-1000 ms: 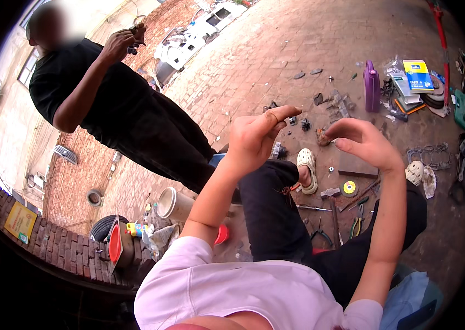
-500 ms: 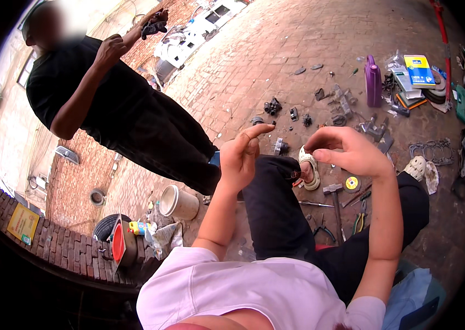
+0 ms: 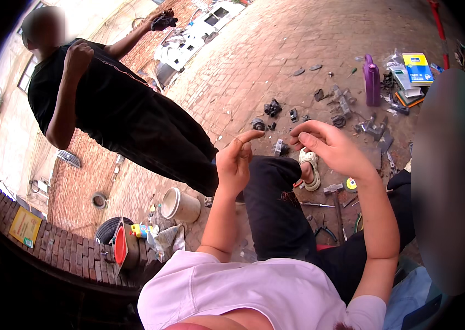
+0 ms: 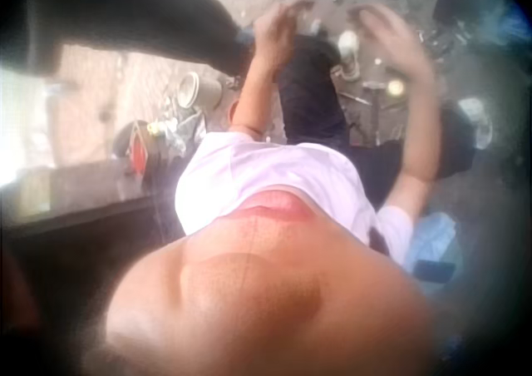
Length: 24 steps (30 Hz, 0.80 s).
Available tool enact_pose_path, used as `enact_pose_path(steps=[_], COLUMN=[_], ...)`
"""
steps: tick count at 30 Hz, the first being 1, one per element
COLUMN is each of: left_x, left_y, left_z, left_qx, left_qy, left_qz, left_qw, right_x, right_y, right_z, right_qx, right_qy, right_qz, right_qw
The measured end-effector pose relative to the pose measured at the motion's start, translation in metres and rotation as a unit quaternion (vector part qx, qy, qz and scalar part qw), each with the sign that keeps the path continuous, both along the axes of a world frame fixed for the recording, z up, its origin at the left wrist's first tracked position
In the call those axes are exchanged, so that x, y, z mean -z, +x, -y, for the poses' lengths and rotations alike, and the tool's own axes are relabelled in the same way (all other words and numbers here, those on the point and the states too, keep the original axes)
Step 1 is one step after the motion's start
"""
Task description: The person sits on the ground and winds copper wire around a cylindrical electrical component. They then use a tool to adjust the component and briefly interact with another person who hands them a small part. The person continues to manipulate the component and wire.
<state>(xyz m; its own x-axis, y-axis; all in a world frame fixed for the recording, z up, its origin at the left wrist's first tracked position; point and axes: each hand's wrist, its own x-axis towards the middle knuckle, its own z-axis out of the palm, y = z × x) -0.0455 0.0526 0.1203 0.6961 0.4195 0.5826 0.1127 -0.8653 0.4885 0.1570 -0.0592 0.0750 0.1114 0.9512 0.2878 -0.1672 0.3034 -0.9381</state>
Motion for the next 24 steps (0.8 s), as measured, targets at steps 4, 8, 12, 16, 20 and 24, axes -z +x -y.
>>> enact_pose_path(steps=[4,8,12,16,20,24], left_x=[0.008,0.016,0.036,0.077,0.101,0.175], left_y=[0.003,0.008,0.023,0.047,0.053,0.047], left_z=[0.006,0.005,0.024,0.048,0.083,0.096], left_qx=[0.047,0.089,0.159,0.267,0.251,0.355], left_qy=[0.001,0.070,0.099,0.161,-0.146,0.014], left_qz=[0.029,-0.012,-0.121,-0.075,-0.350,-0.315], left_qw=[0.998,0.994,0.975,0.947,0.891,0.880], right_x=[0.003,0.005,0.005,-0.001,0.010,0.029], right_y=[-0.015,-0.023,-0.024,-0.030,-0.046,-0.056], right_z=[-0.007,-0.008,-0.009,0.000,0.002,-0.009], right_qx=[-0.033,-0.004,0.012,-0.048,-0.008,0.054], right_qy=[-0.004,0.012,0.031,-0.015,-0.058,-0.056], right_qz=[0.013,0.026,-0.037,0.107,0.210,0.139], right_qw=[0.999,1.000,0.999,0.993,0.976,0.987])
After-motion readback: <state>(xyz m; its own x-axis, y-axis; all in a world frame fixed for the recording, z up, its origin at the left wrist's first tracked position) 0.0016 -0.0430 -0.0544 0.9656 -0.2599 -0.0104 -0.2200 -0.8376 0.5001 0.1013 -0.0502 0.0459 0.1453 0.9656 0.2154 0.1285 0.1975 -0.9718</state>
